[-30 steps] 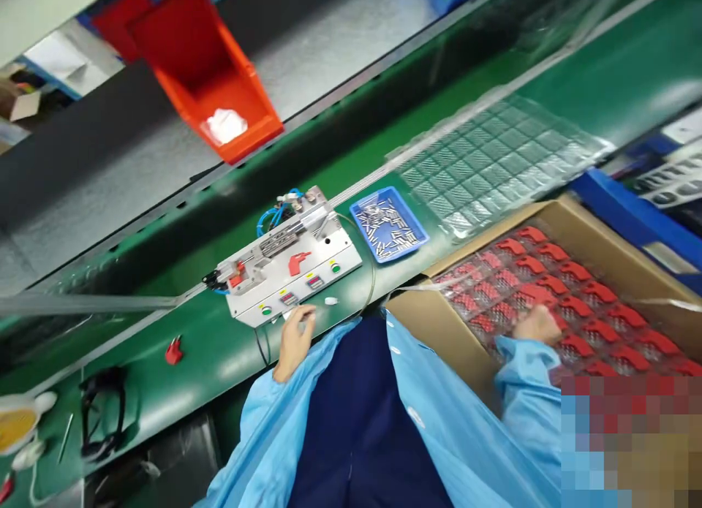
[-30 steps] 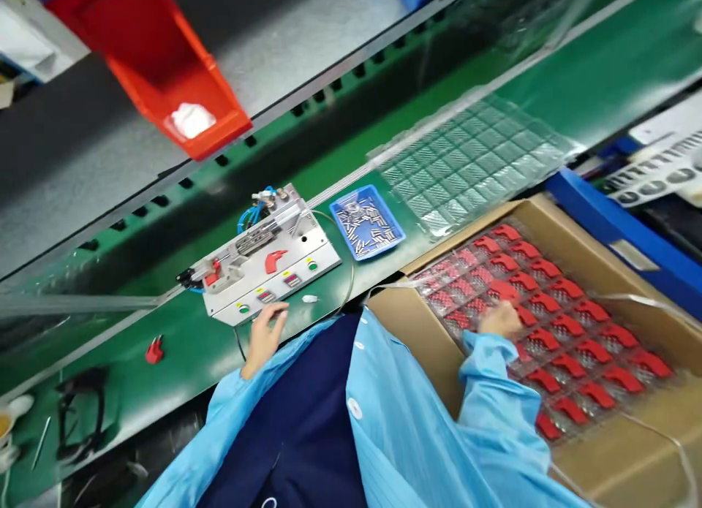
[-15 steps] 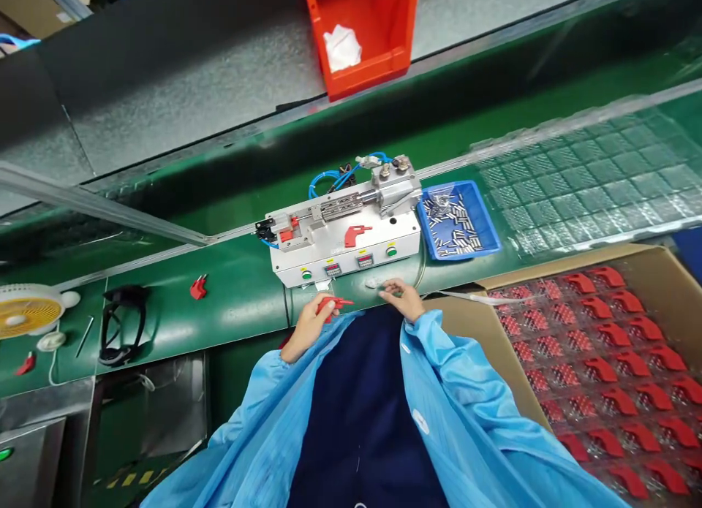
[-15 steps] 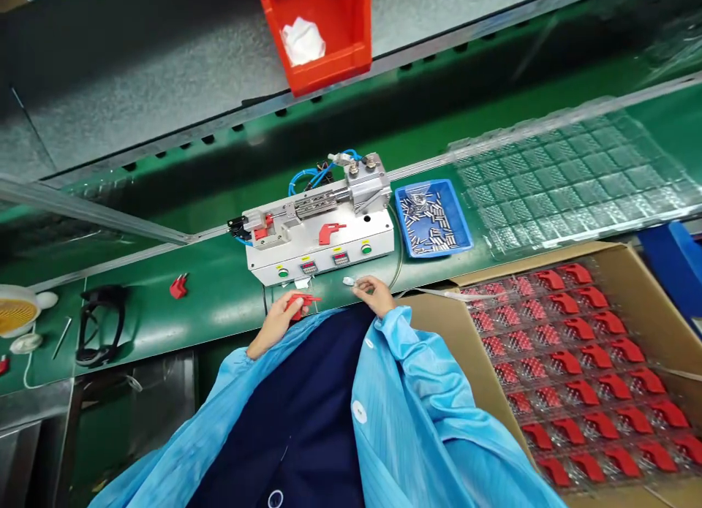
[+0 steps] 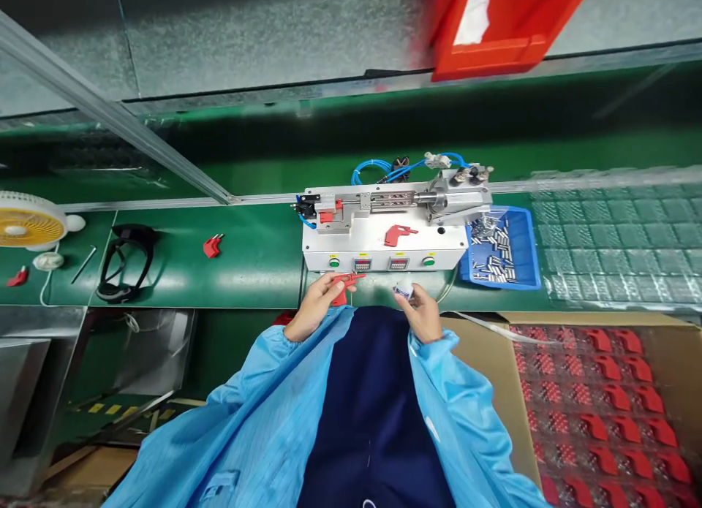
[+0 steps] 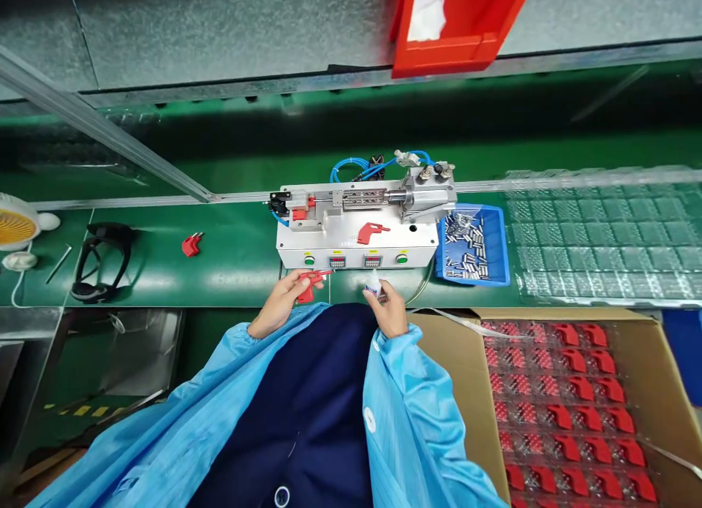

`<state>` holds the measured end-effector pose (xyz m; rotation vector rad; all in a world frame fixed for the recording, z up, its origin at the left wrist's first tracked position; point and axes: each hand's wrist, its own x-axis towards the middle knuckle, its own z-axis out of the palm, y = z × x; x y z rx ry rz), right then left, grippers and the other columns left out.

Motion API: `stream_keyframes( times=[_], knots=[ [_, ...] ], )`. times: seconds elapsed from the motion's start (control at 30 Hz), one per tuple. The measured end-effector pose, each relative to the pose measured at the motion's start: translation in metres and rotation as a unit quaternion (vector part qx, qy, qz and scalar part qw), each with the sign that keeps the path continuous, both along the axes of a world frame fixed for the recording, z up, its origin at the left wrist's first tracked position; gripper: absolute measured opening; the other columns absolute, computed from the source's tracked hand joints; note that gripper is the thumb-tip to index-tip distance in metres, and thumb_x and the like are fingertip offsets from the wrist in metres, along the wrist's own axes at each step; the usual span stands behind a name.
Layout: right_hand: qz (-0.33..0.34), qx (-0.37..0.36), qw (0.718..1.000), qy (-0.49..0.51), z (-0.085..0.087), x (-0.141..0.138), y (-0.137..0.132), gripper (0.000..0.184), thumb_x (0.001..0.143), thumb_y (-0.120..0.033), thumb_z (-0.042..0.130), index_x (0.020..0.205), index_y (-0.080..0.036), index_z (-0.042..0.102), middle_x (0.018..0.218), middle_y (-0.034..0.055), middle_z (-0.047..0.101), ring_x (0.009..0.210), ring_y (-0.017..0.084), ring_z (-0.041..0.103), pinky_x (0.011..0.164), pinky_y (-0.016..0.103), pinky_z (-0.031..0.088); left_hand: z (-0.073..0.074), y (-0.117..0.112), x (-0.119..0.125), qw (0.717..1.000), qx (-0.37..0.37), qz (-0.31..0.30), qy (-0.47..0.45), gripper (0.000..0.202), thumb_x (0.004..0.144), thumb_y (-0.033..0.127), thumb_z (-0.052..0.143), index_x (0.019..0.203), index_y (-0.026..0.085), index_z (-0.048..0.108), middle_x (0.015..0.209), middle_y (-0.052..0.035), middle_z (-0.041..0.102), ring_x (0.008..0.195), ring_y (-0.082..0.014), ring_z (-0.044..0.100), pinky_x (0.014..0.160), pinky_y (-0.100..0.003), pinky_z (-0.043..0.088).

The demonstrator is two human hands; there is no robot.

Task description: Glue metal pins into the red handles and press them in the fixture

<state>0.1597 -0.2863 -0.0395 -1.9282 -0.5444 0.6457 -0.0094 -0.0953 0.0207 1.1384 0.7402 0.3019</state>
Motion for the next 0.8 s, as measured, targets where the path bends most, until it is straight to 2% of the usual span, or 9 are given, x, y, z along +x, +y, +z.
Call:
stream_keyframes(
  times=[0.13,0.2,0.27,0.37,0.57,0.8],
  knots=[
    [-0.043,0.036,0.997,-0.056,0.064,-0.012,0.001,0.048,0.091,-0.063,0.064,0.108,-0.02,0.075,0.085,0.0026,0.072,0.069,0.017,0.058,0.066,0.031,0.051,0.002,0.006,0.008,1.0,0.012,-0.015,-0.005,0.04,0.086,0.055,0.078,0.105,0.02,0.074,0.101,-0.0055,0.079,0.098,-0.0217,0.071,0.092,-0.033,0.053],
    [-0.072,0.053,0.993,-0.077,0.086,-0.015,0.007,0.044,0.091,-0.061,0.065,0.106,-0.021,0.075,0.086,0.0028,0.073,0.07,0.018,0.06,0.065,0.03,0.051,0.002,0.009,0.013,1.0,0.019,-0.023,-0.004,0.04,0.086,0.055,0.078,0.104,0.02,0.073,0.101,-0.0051,0.078,0.094,-0.0206,0.07,0.087,-0.032,0.053],
    [-0.086,0.068,0.99,-0.088,0.099,-0.015,0.014,0.04,0.09,-0.059,0.067,0.101,-0.021,0.075,0.087,0.0033,0.074,0.071,0.018,0.062,0.065,0.03,0.052,0.004,0.012,0.017,0.999,0.03,-0.034,-0.003,0.039,0.087,0.054,0.077,0.104,0.02,0.073,0.098,-0.0046,0.077,0.09,-0.0196,0.068,0.084,-0.031,0.053],
    [-0.076,0.069,0.991,-0.089,0.105,-0.014,0.021,0.036,0.089,-0.056,0.068,0.094,-0.021,0.075,0.08,0.0023,0.072,0.065,0.017,0.06,0.061,0.03,0.051,0.008,0.014,0.021,0.998,0.048,-0.047,-0.004,0.037,0.089,0.052,0.075,0.106,0.019,0.072,0.099,-0.0044,0.075,0.091,-0.0193,0.066,0.083,-0.03,0.052],
    [-0.068,0.059,0.993,-0.076,0.104,-0.014,0.033,0.032,0.088,-0.052,0.069,0.09,-0.02,0.075,0.07,0.0,0.069,0.059,0.014,0.056,0.056,0.028,0.048,0.011,0.014,0.02,0.996,0.065,-0.054,0.004,0.038,0.092,0.052,0.072,0.11,0.019,0.072,0.1,-0.0043,0.074,0.087,-0.0181,0.064,0.08,-0.029,0.05],
    [-0.063,0.041,0.995,-0.07,0.105,-0.013,0.038,0.033,0.087,-0.053,0.069,0.088,-0.02,0.074,0.064,-0.0012,0.064,0.056,0.014,0.052,0.055,0.027,0.045,0.012,0.018,0.02,0.996,0.07,-0.063,0.007,0.036,0.092,0.051,0.071,0.108,0.019,0.071,0.098,-0.0042,0.074,0.088,-0.0188,0.065,0.08,-0.029,0.051]
  ],
)
